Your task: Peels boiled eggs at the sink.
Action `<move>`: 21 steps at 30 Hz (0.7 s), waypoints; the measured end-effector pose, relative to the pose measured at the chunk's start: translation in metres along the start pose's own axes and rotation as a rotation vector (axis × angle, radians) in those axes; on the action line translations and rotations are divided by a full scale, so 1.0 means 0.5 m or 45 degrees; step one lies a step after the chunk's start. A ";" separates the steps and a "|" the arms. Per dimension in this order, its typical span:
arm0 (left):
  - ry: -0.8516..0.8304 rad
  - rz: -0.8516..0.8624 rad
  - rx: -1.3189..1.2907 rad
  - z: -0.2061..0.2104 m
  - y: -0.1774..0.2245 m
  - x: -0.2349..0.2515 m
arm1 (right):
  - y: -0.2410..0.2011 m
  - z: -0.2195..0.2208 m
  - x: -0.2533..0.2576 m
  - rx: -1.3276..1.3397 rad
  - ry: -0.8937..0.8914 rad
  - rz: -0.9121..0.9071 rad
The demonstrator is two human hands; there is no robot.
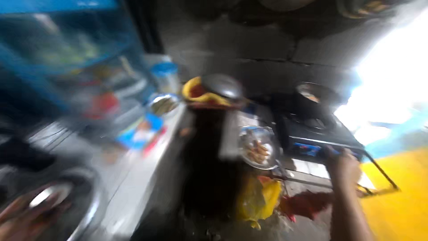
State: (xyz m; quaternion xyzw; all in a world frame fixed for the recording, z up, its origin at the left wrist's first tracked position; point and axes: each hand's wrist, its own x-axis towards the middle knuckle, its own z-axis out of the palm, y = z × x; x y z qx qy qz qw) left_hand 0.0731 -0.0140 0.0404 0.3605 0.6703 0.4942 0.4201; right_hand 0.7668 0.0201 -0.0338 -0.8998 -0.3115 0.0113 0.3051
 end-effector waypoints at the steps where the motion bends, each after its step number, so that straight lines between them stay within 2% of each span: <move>1: 0.089 -0.008 -0.025 0.015 0.007 -0.006 | -0.047 -0.004 -0.022 0.128 0.035 -0.127; 3: 0.198 -0.002 -0.041 0.029 0.016 -0.010 | -0.168 0.012 -0.087 0.467 -0.068 -0.416; 4: 0.183 0.030 -0.036 0.024 0.014 -0.008 | -0.245 0.024 -0.139 0.654 -0.224 -0.536; 5: 0.144 0.105 -0.035 0.017 0.006 0.001 | -0.327 0.036 -0.207 0.849 -0.449 -0.650; 7: 0.052 0.305 -0.022 0.012 -0.004 0.008 | -0.477 0.068 -0.360 1.154 -1.067 -0.801; 10: 0.006 0.432 0.121 0.033 0.020 -0.018 | -0.640 0.128 -0.580 1.161 -1.872 -0.852; 12: 0.025 0.492 0.195 0.042 0.034 -0.035 | -0.706 0.149 -0.690 1.154 -2.243 -0.819; 14: 0.104 0.486 0.274 0.040 0.042 -0.049 | -0.746 0.156 -0.764 1.171 -2.431 -0.662; 17: 0.214 0.507 0.413 0.011 0.046 -0.069 | -0.774 0.169 -0.829 1.234 -2.508 -0.445; 21: 0.356 0.609 0.424 -0.028 0.029 -0.086 | -0.789 0.180 -0.873 1.206 -2.657 -0.358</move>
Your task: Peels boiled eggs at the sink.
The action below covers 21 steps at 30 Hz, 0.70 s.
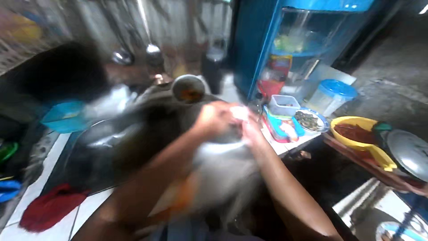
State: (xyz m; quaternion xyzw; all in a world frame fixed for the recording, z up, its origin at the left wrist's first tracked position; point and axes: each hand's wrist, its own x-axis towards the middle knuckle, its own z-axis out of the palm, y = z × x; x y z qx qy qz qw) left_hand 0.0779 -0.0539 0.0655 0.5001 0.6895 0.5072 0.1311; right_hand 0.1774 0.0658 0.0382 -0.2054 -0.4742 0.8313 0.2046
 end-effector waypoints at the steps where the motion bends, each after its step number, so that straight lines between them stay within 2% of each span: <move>1: 0.031 0.084 0.069 -0.008 -0.006 -0.005 | 0.006 0.006 0.003 0.014 -0.015 0.012; 4: 0.058 0.356 0.277 -0.028 -0.020 -0.010 | 0.024 0.021 0.011 -0.034 -0.081 0.062; 9: -0.028 0.406 0.438 -0.045 -0.065 -0.008 | 0.029 0.013 0.006 -0.294 -0.157 0.182; 12: 0.001 0.658 0.553 -0.018 -0.122 -0.002 | 0.019 -0.020 -0.008 -0.424 -0.182 0.172; 14: 0.019 0.810 0.527 0.004 -0.100 -0.006 | -0.001 -0.028 -0.037 -0.518 -0.109 0.129; 17: -0.063 0.846 0.511 0.011 -0.065 -0.010 | -0.028 -0.022 -0.071 -0.526 -0.052 0.057; 21: -0.018 0.821 0.678 0.012 -0.057 -0.007 | -0.036 0.002 -0.067 -0.580 0.039 0.047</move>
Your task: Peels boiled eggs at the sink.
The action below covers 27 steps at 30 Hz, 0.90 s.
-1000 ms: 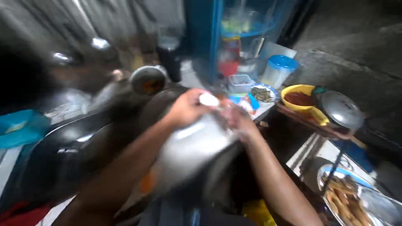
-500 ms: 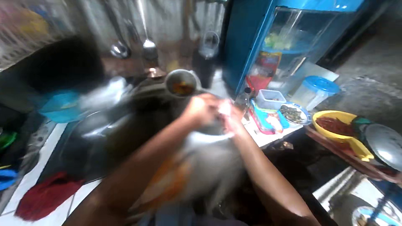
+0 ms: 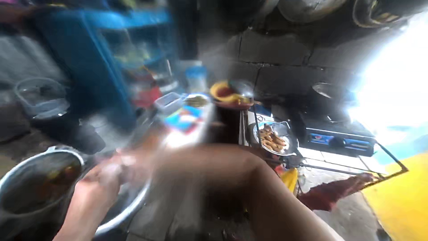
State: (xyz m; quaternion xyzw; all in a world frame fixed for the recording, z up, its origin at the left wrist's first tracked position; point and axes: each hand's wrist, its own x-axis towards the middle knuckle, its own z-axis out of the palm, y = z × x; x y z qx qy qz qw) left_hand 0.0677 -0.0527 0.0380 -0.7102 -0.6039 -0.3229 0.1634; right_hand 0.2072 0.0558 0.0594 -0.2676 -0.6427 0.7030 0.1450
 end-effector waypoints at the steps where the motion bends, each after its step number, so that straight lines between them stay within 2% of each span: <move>1: 0.004 0.003 0.054 0.005 -0.006 0.002 | 0.000 0.007 0.007 0.008 0.041 0.019; 4: -0.001 0.041 0.091 0.028 -0.044 -0.002 | 0.012 0.029 0.031 0.136 0.149 0.154; 8: -0.244 0.024 0.047 0.027 -0.108 -0.021 | 0.029 0.026 0.050 0.226 0.117 0.330; 10: -0.294 0.022 0.084 0.023 -0.106 -0.021 | 0.026 0.026 0.059 0.157 0.120 0.361; 16: -0.153 -0.223 0.097 -0.009 -0.038 0.006 | 0.030 0.042 0.099 0.206 0.034 0.154; 19: 0.047 -0.245 0.012 -0.009 -0.039 0.002 | 0.046 0.039 0.104 0.194 -0.038 0.013; 21: -0.007 -0.452 -0.139 -0.018 -0.039 0.003 | 0.062 0.027 0.117 0.215 -0.037 -0.075; 24: -0.354 -1.009 -0.537 -0.034 -0.042 0.018 | 0.084 0.010 0.142 0.274 -0.009 -0.177; 25: -0.368 -1.131 -0.700 -0.031 -0.042 0.020 | 0.090 0.007 0.146 0.284 0.004 -0.204; 27: -0.238 -1.288 -0.947 -0.020 -0.033 0.020 | 0.100 0.006 0.148 0.347 0.036 -0.242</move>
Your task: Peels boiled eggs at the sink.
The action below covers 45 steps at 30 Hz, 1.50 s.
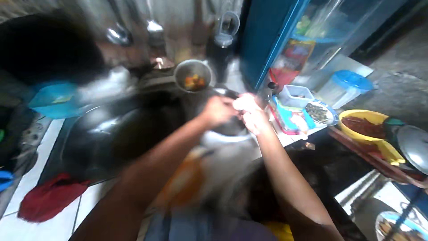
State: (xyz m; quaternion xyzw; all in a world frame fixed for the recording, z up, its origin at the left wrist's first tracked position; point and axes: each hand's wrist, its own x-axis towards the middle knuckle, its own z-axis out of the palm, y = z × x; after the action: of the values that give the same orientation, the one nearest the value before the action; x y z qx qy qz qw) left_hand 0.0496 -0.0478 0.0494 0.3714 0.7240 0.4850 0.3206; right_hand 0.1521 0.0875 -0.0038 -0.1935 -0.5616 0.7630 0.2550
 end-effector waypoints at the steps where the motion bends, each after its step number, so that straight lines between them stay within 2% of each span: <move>1: 0.061 -0.020 -0.074 0.009 -0.001 0.000 | 0.005 0.001 -0.001 0.036 0.023 -0.024; 5: 0.247 -0.077 -0.124 0.033 0.017 -0.004 | 0.017 -0.005 0.004 0.036 0.022 -0.103; 8: 0.250 -0.087 -0.175 0.039 0.026 -0.002 | 0.013 -0.008 -0.001 0.021 0.004 -0.139; 15: 0.274 -0.074 -0.010 0.053 0.034 0.005 | 0.028 -0.023 -0.004 -0.133 -0.013 -0.238; 21: 0.229 -0.132 -0.213 0.051 0.034 0.018 | 0.033 -0.031 0.005 -0.363 -0.054 -0.368; 28: 0.331 -0.233 -0.397 0.063 0.028 0.032 | 0.042 -0.022 0.004 -0.459 -0.037 -0.367; 33: 0.331 -0.194 -0.309 0.061 0.014 0.036 | 0.050 -0.030 0.011 -0.230 -0.042 -0.353; 37: 0.264 -0.026 0.576 0.048 0.010 0.013 | 0.037 -0.030 0.014 0.168 -0.051 -0.176; 38: 0.203 -0.019 0.692 0.044 0.007 0.013 | 0.032 -0.030 0.014 0.197 -0.058 -0.109; 41: 0.228 0.139 0.715 0.047 0.003 0.008 | 0.026 -0.028 0.014 0.208 -0.065 0.028; 43: 0.306 0.470 0.597 0.050 -0.003 0.006 | 0.023 -0.024 0.011 0.165 -0.024 0.098; 45: 0.268 0.806 0.572 0.047 -0.021 0.022 | 0.020 -0.019 0.009 0.120 -0.009 0.145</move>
State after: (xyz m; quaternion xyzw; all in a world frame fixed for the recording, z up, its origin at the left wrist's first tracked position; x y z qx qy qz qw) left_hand 0.0610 -0.0303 0.0309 0.5854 0.6905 0.4249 -0.0097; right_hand 0.1524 0.0951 -0.0162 -0.2102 -0.5140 0.8025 0.2181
